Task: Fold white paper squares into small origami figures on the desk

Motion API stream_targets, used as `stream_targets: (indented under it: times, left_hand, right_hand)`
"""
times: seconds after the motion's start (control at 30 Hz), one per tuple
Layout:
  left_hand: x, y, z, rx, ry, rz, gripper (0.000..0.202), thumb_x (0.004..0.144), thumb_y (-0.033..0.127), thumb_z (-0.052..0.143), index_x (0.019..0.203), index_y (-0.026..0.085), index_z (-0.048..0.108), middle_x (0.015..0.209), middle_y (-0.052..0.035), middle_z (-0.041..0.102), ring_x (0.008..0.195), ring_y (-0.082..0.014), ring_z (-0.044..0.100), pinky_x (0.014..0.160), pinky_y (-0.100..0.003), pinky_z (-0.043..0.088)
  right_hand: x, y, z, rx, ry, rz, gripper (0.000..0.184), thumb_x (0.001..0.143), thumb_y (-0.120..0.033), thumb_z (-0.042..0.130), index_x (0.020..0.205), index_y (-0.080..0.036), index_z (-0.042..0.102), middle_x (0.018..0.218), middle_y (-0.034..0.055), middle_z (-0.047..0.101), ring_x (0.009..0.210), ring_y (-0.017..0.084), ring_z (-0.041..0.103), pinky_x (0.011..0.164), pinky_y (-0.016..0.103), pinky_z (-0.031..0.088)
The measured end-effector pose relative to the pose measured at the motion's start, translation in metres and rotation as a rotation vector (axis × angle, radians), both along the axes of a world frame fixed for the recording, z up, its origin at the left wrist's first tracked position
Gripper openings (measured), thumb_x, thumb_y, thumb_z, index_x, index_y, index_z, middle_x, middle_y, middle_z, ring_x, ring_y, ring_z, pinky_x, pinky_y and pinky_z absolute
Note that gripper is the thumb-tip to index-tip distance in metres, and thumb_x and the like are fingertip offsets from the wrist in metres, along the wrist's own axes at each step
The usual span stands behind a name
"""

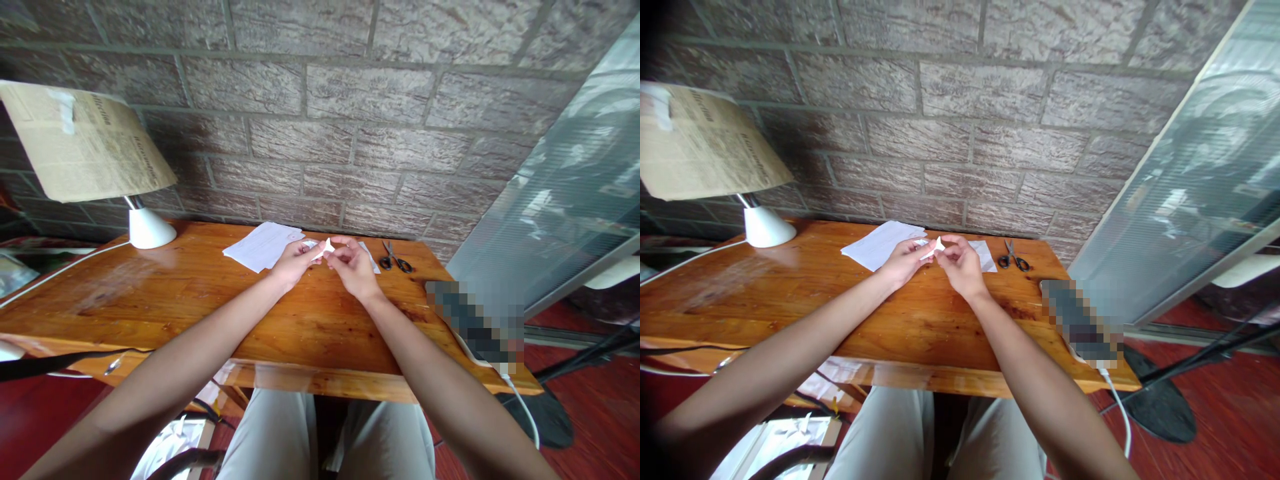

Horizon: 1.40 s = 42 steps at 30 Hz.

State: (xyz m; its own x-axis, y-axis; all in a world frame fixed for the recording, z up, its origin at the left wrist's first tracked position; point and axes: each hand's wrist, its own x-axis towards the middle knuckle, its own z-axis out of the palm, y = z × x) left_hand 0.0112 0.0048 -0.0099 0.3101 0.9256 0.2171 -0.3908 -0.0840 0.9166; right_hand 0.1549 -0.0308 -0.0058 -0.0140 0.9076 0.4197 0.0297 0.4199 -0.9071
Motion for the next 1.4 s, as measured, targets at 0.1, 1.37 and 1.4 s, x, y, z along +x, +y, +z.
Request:
stream_targets:
  times: [0.1, 1.37, 1.4]
  left_hand:
    - [-0.001, 0.000, 0.002, -0.017, 0.001, -0.021, 0.030, 0.066, 0.039, 0.081, 0.077, 0.012, 0.071, 0.075, -0.0025, 0.068, 0.071, -0.0111, 0.060, 0.070, -0.025, 0.047]
    - [-0.019, 0.006, 0.024, -0.038, -0.197, 0.014, 0.039, 0.058, 0.038, 0.086, 0.085, 0.016, 0.066, 0.080, -0.0039, 0.072, 0.077, -0.0161, 0.068, 0.072, -0.028, 0.049]
    - [-0.019, 0.007, 0.024, -0.028, -0.203, 0.020, 0.039, 0.058, 0.037, 0.086, 0.084, 0.016, 0.066, 0.080, -0.0039, 0.072, 0.078, -0.0163, 0.068, 0.074, -0.029, 0.050]
  right_hand:
    - [0.002, 0.001, 0.001, -0.006, 0.004, 0.007, 0.048, 0.070, -0.042, 0.076, 0.106, -0.019, 0.056, 0.065, -0.0038, 0.063, 0.059, 0.013, 0.056, 0.063, 0.028, 0.045]
    - [0.149, 0.025, 0.036, -0.412, -1.050, -0.634, 0.016, 0.063, -0.029, 0.076, 0.058, -0.020, 0.064, 0.062, 0.0178, 0.065, 0.078, 0.038, 0.068, 0.068, 0.044, 0.045]
    - [0.149, 0.025, 0.032, -0.417, -1.064, -0.618, 0.018, 0.063, -0.030, 0.076, 0.056, -0.020, 0.063, 0.059, 0.0163, 0.063, 0.075, 0.037, 0.067, 0.066, 0.043, 0.045]
